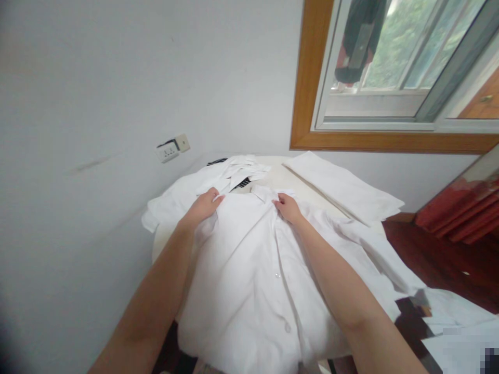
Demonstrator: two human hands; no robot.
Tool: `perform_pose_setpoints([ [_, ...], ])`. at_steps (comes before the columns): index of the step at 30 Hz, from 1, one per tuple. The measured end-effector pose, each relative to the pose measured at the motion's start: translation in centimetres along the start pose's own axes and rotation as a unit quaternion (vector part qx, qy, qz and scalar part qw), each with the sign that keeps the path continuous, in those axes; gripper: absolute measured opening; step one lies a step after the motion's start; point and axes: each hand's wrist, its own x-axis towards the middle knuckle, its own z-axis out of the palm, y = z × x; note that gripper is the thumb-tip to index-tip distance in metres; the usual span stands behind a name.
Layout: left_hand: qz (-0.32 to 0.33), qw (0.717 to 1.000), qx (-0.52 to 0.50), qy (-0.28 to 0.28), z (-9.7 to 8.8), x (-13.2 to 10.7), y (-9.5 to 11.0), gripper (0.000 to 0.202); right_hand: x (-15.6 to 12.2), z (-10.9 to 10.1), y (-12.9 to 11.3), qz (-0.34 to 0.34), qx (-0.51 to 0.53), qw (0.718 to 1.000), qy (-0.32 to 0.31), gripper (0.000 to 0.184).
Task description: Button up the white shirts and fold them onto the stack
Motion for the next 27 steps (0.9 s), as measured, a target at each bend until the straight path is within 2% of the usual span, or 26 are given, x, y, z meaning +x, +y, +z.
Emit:
perform_pose_setpoints([
  [4,0.014,0.999,-0.035,0.033,-0.3,0.2,-1.0,0.032,0.5,0.7,0.0,0.037,0.022,0.998,0.049,0.025],
  [7,0.03,0.998,-0.03,0.036,-0.4,0.2,-1.8,0.03,0.6,1.1,-0.3,0.065,-0.027,0.995,0.063,0.023],
  [9,0.032,0.999,-0.018,0.023,-0.5,0.1,-2.2,0.029,0.5,1.2,-0.7,0.066,-0.098,0.992,0.053,0.022],
  [11,0.022,1.0,-0.004,0.008,-0.6,0.0,-2.4,0.027,0.2,1.2,-1.1,0.061,-0.159,0.985,0.034,0.031],
  [15,0.002,0.999,0.036,0.004,-0.7,-0.2,-2.4,0.024,-0.2,1.1,-1.9,0.064,-0.217,0.974,0.011,0.043],
  [19,-0.046,0.996,0.07,0.013,-0.9,-0.2,-2.4,0.025,-0.5,1.3,-2.5,0.05,-0.266,0.963,0.019,0.031],
  [24,-0.102,0.99,0.092,-0.021,-0.8,-0.2,-2.5,0.024,-0.8,1.3,-3.2,0.018,-0.291,0.957,0.014,0.025],
  [27,-0.085,0.988,0.128,0.022,-0.7,-0.5,-1.2,0.021,-1.0,1.2,-3.5,-0.008,-0.295,0.956,-0.003,0.028],
])
